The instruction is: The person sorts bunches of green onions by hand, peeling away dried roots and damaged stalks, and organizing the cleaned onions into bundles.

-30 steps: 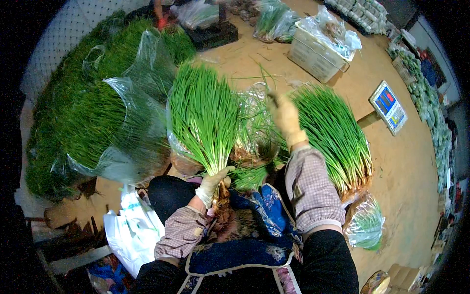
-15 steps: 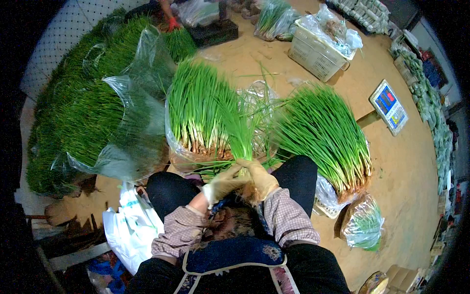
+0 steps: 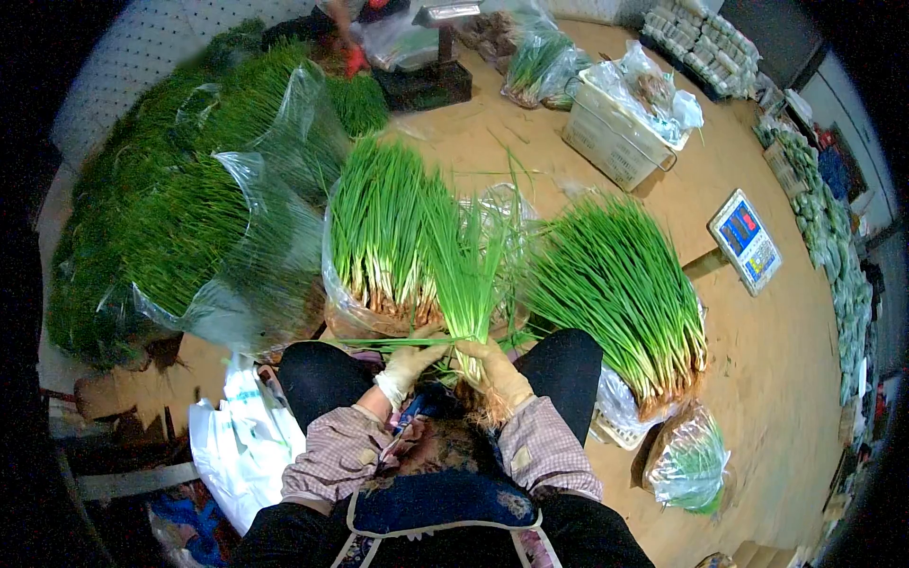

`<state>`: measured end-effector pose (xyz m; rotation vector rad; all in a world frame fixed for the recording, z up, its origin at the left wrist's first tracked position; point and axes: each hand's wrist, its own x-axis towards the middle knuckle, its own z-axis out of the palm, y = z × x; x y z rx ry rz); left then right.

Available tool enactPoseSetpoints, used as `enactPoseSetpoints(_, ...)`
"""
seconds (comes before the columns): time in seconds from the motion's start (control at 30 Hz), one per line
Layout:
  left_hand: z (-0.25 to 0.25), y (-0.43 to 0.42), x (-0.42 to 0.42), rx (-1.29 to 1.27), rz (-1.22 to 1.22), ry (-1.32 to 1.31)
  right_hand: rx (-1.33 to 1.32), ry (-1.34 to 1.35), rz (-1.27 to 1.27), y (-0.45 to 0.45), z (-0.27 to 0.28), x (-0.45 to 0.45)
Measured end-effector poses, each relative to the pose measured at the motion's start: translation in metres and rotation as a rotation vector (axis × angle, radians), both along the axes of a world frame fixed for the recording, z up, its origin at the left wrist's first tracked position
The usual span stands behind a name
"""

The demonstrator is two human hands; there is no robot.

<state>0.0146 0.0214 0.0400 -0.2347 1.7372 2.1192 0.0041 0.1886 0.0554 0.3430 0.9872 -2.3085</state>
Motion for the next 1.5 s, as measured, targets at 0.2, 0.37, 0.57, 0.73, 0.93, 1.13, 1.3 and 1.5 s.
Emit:
enactPoseSetpoints(0.2,-0.005,-0.033,-0.015,-0.683,0.199,0.473,0.022,0.015,0.001,0.003,0.028,0.006)
enactPoseSetpoints(0.37,-0.035,-0.065,-0.051,-0.835,0.175,0.822,0.626,0.942,0.375,0.02,-0.002,-0.008)
enactPoseSetpoints(0.57,-0.018,-0.098,-0.08,-0.41,0.445,0.255,0.622,0.562,0.287,0.026,0.055,-0.066)
enactPoseSetpoints(0.73,-0.034,-0.113,-0.071,-0.135,0.574,-0.144,0.712,0.492,0.142,0.073,0.159,-0.132)
enactPoseSetpoints(0.93,-0.08,-0.101,-0.066,-0.408,0.497,0.042,1.71,0.816,0.048,0.214,0.183,-0.165)
enactPoseSetpoints(1.13,-0.056,-0.081,-0.06,-0.47,0.292,-0.115,2.158,0.256,0.273,0.356,0.107,-0.057)
enactPoseSetpoints(1.3,-0.045,-0.065,-0.059,-0.789,0.154,0.079,2.317,-0.177,0.347,0.374,0.047,-0.011)
enactPoseSetpoints(1.5,-0.051,-0.079,-0.084,-0.666,0.043,0.113,2.458,0.43,0.062,0.33,0.078,-0.041)
